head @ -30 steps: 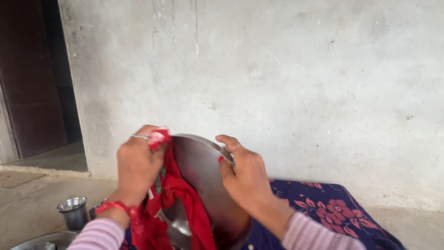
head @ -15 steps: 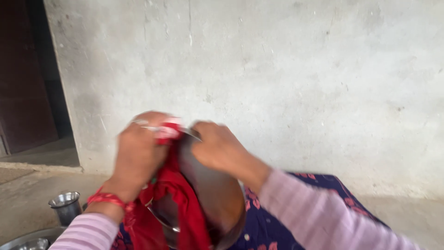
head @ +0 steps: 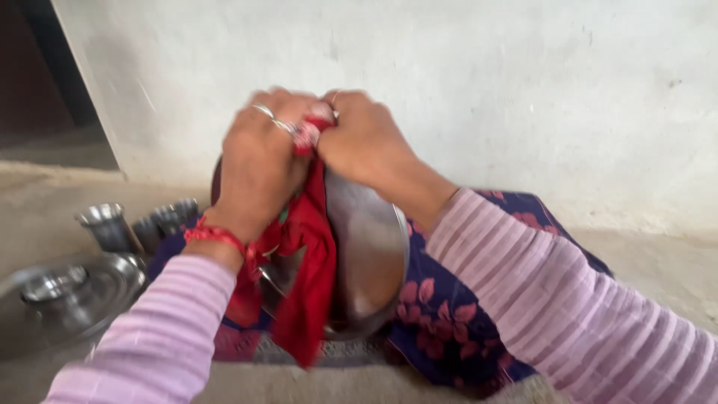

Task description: The person wipes a metal plate and several metal cups with a red cloth, then places them on a floral-patterned cloth on the floor.

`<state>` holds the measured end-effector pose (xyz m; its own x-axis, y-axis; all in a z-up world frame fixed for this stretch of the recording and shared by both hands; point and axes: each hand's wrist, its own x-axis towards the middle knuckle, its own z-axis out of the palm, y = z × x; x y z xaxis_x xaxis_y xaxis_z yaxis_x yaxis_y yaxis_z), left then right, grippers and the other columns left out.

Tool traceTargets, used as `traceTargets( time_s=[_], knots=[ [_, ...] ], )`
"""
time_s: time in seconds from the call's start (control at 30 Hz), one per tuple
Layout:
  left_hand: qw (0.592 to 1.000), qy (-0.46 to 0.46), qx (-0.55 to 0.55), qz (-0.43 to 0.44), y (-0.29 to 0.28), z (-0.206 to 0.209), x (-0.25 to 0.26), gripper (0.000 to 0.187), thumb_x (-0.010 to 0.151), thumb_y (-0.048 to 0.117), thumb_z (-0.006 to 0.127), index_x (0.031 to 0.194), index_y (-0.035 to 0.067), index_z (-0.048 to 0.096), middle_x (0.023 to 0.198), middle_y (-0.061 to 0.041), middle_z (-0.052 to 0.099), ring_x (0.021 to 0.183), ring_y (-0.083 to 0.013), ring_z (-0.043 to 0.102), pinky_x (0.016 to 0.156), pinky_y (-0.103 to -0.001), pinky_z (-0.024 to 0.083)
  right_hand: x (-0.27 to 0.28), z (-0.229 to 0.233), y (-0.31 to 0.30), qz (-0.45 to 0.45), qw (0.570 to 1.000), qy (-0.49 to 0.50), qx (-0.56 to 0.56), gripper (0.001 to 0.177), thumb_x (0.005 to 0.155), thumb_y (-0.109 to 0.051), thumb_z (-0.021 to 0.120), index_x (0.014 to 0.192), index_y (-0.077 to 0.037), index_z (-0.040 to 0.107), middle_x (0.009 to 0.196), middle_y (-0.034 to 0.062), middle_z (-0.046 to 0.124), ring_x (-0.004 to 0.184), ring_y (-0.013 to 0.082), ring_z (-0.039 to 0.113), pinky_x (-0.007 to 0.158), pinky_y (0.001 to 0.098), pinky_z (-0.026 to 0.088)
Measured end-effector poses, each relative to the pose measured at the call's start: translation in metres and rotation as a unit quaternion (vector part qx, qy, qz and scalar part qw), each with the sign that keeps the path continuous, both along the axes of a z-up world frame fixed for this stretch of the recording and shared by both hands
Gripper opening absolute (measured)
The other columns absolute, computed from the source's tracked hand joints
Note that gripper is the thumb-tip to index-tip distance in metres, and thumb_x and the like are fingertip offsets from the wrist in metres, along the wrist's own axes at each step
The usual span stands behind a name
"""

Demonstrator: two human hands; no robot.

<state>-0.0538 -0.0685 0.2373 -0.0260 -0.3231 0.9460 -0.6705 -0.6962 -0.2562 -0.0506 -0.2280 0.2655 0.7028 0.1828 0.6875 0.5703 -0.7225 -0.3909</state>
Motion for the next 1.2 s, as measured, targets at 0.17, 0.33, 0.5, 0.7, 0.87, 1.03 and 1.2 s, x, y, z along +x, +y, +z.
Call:
traceTargets(
  time_s=[0.17,0.33,0.5,0.7,0.87,1.03,1.2],
  knots=[
    [0.982,0.024,-0.190,0.007,0.016,-0.055,0.034,0.034,0.087,-0.001,0.073,0.120,0.003,0.064,0.116,-0.018,0.067,0.108,-0.0413,0.062,0.095,-0.049,0.051,-0.028,-0.049,-0.007,0.045,0.993,0.000,0.109,0.056,0.076,-0.004,0.054,0.130,-0.009,0.066,0.106,0.0197,0.078,0.096,0.0295,0.078,0.087,0.0382,0.059],
    [0.970,0.062,-0.233,0.021,0.014,-0.103,0.031,0.030,0.087,-0.002,0.072,0.115,0.005,0.064,0.116,-0.017,0.068,0.107,-0.0400,0.063,0.092,-0.048,0.052,-0.027,-0.086,0.006,0.007,0.995,-0.008,0.103,0.055,0.073,-0.003,0.061,0.127,-0.008,0.064,0.109,0.0206,0.075,0.100,0.0330,0.074,0.086,0.0386,0.056],
    [0.971,0.069,-0.229,0.022,0.017,-0.138,0.047,0.046,0.088,0.000,0.073,0.131,0.006,0.059,0.129,-0.018,0.062,0.121,-0.0405,0.059,0.107,-0.049,0.049,-0.024,-0.091,0.026,0.035,0.983,0.148,0.100,0.059,0.079,0.000,0.053,0.133,-0.020,0.067,0.115,0.0164,0.076,0.103,0.0266,0.077,0.092,0.0332,0.056],
    [0.746,0.334,-0.542,0.195,0.020,-0.161,0.054,0.073,0.098,0.036,0.074,0.147,0.000,0.035,0.140,-0.033,0.035,0.125,-0.0519,0.037,0.096,-0.061,0.034,-0.038,-0.136,0.064,0.082,0.972,0.072,0.209,0.043,0.088,-0.009,0.064,0.129,-0.020,0.070,0.124,0.0091,0.075,0.109,0.0171,0.077,0.092,0.0285,0.057],
    [0.955,0.106,-0.261,0.092,0.007,-0.188,0.035,0.040,0.109,0.017,0.048,0.145,0.001,0.042,0.156,-0.026,0.039,0.145,-0.0452,0.040,0.123,-0.053,0.033,-0.023,-0.146,0.080,0.117,0.949,0.059,0.286,0.041,0.091,-0.006,0.067,0.130,-0.016,0.070,0.128,0.0074,0.075,0.113,0.0135,0.073,0.095,0.0263,0.057],
    [0.920,0.131,-0.370,-0.010,0.031,-0.193,0.057,0.047,0.110,0.011,0.044,0.153,-0.008,0.040,0.157,-0.027,0.042,0.148,-0.0434,0.042,0.128,-0.050,0.031,-0.035,-0.134,0.080,0.160,0.940,0.062,0.294,0.039,0.094,-0.004,0.065,0.132,-0.011,0.069,0.130,0.0069,0.076,0.111,0.0103,0.071,0.096,0.0243,0.055],
    [0.874,0.160,-0.454,-0.069,0.019,-0.182,0.035,0.054,0.107,0.021,0.046,0.151,-0.008,0.036,0.153,-0.028,0.044,0.145,-0.0425,0.043,0.125,-0.047,0.031,-0.037,-0.135,0.088,0.183,0.962,-0.015,0.200,0.040,0.093,-0.002,0.065,0.132,-0.008,0.069,0.134,0.0083,0.073,0.122,0.0105,0.069,0.103,0.0245,0.053]
  ],
)
